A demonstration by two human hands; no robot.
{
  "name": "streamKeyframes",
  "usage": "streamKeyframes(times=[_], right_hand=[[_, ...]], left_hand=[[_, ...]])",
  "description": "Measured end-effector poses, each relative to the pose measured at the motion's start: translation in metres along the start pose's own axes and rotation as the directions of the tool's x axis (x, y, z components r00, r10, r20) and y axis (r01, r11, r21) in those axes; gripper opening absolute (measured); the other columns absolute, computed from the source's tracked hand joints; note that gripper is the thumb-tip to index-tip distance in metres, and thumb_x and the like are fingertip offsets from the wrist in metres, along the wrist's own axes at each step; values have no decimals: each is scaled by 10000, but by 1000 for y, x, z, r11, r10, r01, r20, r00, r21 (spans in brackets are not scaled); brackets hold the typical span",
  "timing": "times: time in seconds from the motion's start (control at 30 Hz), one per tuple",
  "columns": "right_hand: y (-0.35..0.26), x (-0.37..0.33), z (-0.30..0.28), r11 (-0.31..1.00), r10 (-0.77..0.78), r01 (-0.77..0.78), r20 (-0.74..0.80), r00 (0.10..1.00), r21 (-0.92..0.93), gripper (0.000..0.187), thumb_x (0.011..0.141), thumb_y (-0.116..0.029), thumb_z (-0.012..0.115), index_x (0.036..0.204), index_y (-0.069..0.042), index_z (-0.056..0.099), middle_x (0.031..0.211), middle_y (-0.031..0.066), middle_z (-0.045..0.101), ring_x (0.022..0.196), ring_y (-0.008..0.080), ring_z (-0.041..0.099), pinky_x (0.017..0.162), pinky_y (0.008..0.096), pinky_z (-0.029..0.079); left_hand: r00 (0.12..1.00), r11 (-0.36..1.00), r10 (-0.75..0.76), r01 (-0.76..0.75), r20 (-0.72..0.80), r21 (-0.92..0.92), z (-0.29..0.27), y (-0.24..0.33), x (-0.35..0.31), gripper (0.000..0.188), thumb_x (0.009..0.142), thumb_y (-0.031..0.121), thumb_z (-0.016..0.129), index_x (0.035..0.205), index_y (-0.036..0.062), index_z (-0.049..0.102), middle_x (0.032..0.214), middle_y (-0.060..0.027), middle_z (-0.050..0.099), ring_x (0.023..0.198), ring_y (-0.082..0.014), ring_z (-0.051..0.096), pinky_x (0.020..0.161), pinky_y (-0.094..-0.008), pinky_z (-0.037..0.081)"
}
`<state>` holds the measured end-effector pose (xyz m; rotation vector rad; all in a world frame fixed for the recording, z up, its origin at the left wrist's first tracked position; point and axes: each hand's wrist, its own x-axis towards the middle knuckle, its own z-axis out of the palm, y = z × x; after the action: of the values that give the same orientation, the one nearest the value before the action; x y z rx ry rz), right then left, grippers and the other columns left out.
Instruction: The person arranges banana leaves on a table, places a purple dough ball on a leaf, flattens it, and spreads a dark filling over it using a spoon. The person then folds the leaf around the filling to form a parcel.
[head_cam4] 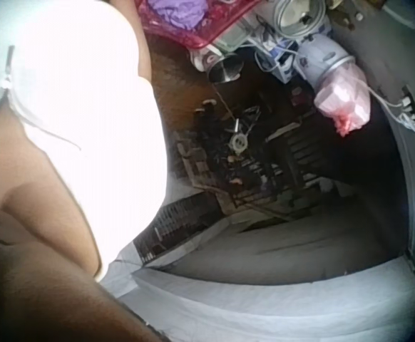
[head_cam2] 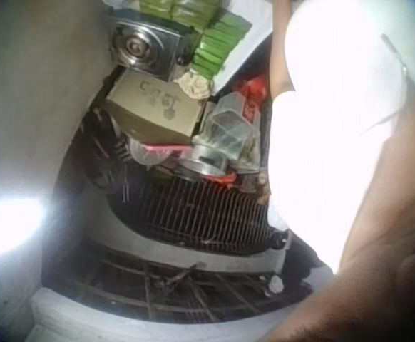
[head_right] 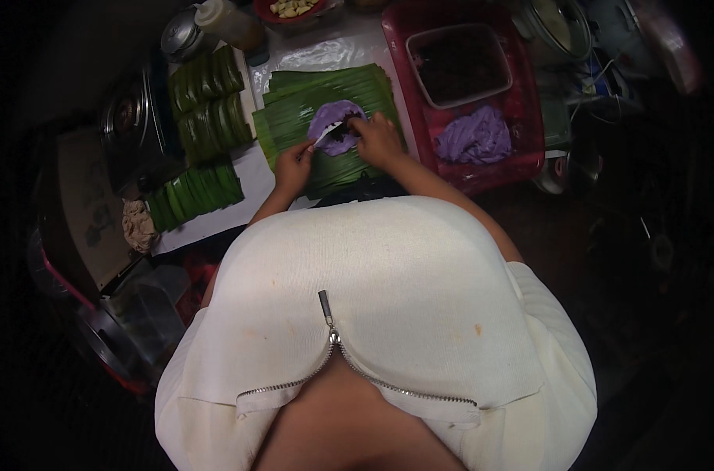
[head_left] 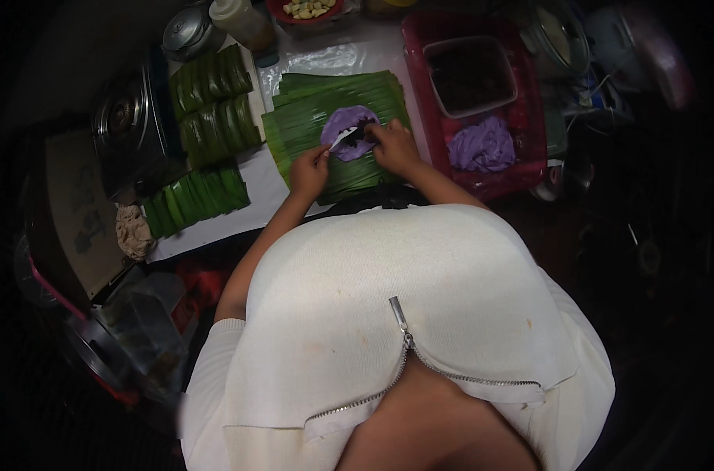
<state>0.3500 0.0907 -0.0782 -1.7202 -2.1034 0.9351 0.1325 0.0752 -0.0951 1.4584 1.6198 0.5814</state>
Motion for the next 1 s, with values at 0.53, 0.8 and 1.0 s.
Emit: streamKeyframes(times=[0.53, 0.8, 1.0], right_hand=[[18, 5, 30, 954, -198, 172, 85, 977, 246, 412, 685, 27, 478, 1076, -58, 578, 1121, 115, 577, 1079, 299, 527, 941, 377, 411], [13, 0, 5, 978, 17, 34, -241, 970, 206, 453, 705, 11, 487, 1143, -84, 551, 1085, 106, 592, 1070, 303, 509, 906, 370, 407], [11, 3, -2, 996, -2, 18, -178, 984, 87, 527, 698, 21, 491, 1215, -78, 481, 1128, 124, 582, 1123, 310, 484, 952, 403, 389]], left_hand=[[996, 980, -16, 32, 83, -195, 0, -30, 15, 224, 875, 201, 597, 1051, 91, 681, 929, -140, 687, 869, -188, 646, 788, -294, 476], [979, 968, 81, -33, 188, -247, -15, -31, 5, 223, 880, 192, 584, 1056, 96, 680, 942, -127, 686, 871, -178, 641, 790, -295, 475], [987, 996, 57, -44, 153, -82, 11, -12, 5, 227, 882, 171, 589, 1078, 91, 670, 930, -106, 687, 891, -157, 624, 815, -290, 465]])
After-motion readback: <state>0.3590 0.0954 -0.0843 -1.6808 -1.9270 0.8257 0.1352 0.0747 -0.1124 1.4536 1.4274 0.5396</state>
